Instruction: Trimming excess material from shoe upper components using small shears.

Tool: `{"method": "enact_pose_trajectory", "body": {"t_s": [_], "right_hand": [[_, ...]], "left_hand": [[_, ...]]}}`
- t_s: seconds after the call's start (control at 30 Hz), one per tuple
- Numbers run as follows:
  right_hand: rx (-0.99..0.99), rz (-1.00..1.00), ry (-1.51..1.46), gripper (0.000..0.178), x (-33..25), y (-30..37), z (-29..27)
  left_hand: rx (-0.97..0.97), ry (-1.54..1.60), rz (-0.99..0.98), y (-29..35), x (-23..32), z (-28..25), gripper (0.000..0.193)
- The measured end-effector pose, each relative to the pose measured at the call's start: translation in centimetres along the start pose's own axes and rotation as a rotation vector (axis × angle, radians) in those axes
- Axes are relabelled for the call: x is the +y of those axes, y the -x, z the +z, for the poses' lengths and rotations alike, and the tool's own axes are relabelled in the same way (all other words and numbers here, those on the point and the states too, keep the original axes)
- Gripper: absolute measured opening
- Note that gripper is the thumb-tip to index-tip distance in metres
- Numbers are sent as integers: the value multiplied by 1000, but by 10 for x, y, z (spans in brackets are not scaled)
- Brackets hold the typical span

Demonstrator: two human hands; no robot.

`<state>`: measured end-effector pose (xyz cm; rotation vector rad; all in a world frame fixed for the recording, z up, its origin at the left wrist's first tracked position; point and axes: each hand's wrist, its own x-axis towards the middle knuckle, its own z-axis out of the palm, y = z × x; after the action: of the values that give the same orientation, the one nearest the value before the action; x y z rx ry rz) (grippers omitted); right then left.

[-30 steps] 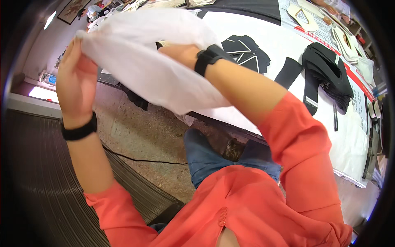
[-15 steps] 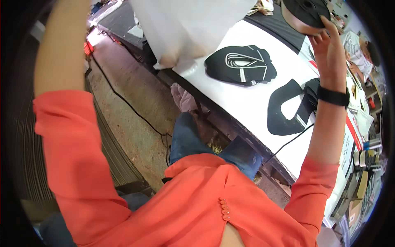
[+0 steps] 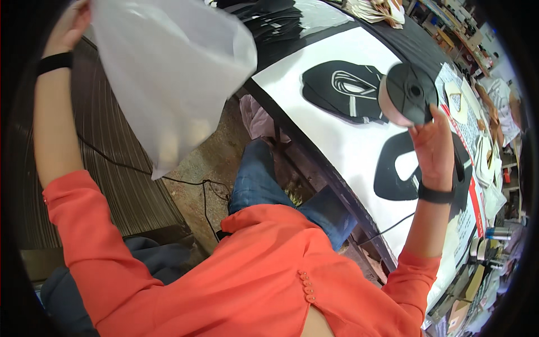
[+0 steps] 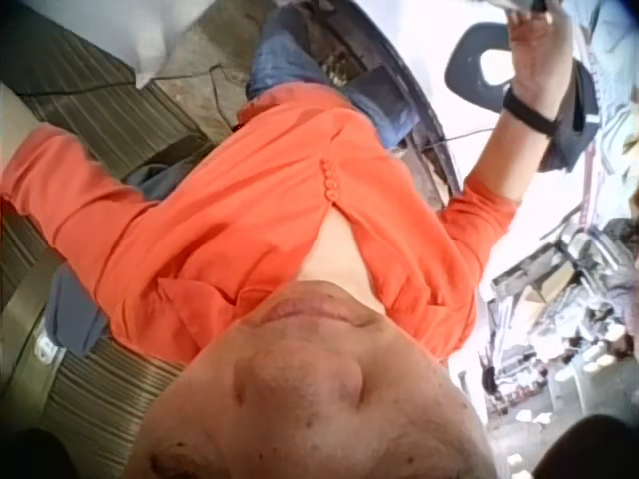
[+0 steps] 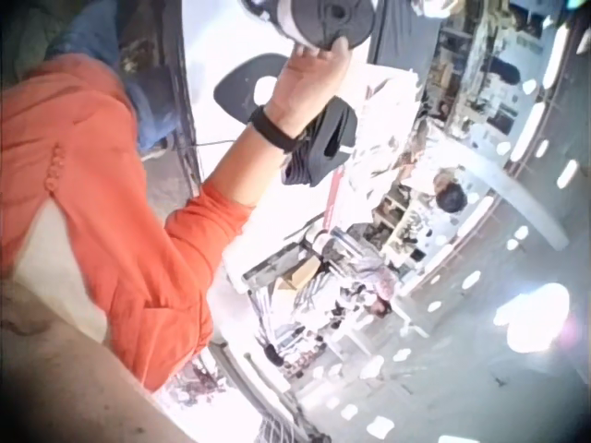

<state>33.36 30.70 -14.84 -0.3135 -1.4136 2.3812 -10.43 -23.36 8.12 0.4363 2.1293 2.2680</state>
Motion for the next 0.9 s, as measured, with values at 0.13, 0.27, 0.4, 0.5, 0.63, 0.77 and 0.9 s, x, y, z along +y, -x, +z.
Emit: {"method": "enact_pose_trajectory", "body": {"t_s": [0.13,0.27,0.4,0.5,0.63,0.77,0.9], "right_hand": [[67,93,-23,32,24,7,5],[311,137,47,39,43,29,-5],[482,142,80,43,58,44,11],[544,163,136,44,64,48,29],[577,203,134,47,69,51,32],[535,217,123,47,81,47,30],[593,247,197,46,87,57,33]], "left_hand": [[-135,-122,-123,-65,-144,-48,22],[-81,-314,-100,-45,-273,40,23],[86,-254,-179,-73,-374,52,22],[72,-211,-221,-88,-445,72,21],[179,-619,-172,-84,-544,66,20],[48,-1029,-204,-8,-651,26,31],[106,-851,-786,100,-696,48,31]]}}
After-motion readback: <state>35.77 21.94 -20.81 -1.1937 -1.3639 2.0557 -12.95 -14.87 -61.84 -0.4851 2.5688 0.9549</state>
